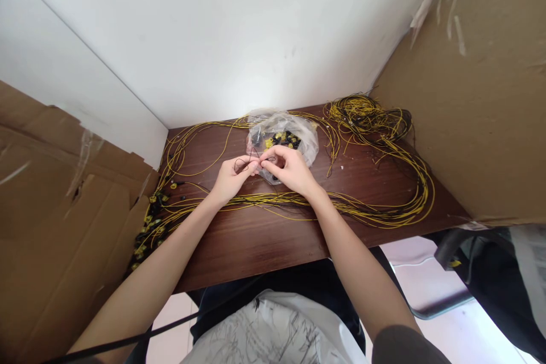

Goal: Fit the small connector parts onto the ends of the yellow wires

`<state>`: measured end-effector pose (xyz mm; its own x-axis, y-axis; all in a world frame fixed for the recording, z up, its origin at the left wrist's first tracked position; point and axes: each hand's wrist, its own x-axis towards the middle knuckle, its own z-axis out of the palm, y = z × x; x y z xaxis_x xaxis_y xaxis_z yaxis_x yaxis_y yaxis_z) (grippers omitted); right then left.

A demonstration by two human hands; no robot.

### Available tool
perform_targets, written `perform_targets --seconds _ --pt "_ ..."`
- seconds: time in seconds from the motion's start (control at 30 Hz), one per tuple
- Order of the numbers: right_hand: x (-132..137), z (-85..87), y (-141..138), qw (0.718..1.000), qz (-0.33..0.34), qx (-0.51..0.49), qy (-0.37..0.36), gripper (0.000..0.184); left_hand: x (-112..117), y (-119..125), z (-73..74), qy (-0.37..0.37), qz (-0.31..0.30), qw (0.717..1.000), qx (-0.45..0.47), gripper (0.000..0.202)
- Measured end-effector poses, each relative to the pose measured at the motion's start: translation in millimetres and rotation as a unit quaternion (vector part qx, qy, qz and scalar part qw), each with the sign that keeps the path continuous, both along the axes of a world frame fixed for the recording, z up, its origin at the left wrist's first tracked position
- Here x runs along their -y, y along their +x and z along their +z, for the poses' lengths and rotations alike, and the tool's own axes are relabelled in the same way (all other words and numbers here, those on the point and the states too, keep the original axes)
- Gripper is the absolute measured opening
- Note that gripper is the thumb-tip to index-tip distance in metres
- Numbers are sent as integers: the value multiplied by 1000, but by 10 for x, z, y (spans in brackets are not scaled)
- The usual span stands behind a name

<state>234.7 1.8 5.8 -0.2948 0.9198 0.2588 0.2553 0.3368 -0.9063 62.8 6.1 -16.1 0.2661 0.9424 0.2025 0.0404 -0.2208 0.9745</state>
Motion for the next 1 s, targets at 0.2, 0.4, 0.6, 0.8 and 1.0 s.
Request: perform_targets --seconds 0.2,0.4,0.6,0.8,1.0 --pt "0 -5 -11 999 1 -37 -5 15 34 6 45 -17 -12 999 -26 20" --pt "-14 -22 -18 998 -7 -54 -16 19 28 -13 62 -2 -22 998 -61 12" --pt "-41 -1 14 992 -56 -109 -22 20 22 -19 61 9 -28 995 -92 10" --pt "-64 11 55 984 -97 -148 -32 19 20 -10 54 8 -35 996 -85 10" --pt "-101 19 137 973 -160 -166 -15 18 19 -16 44 13 -33 995 -92 8"
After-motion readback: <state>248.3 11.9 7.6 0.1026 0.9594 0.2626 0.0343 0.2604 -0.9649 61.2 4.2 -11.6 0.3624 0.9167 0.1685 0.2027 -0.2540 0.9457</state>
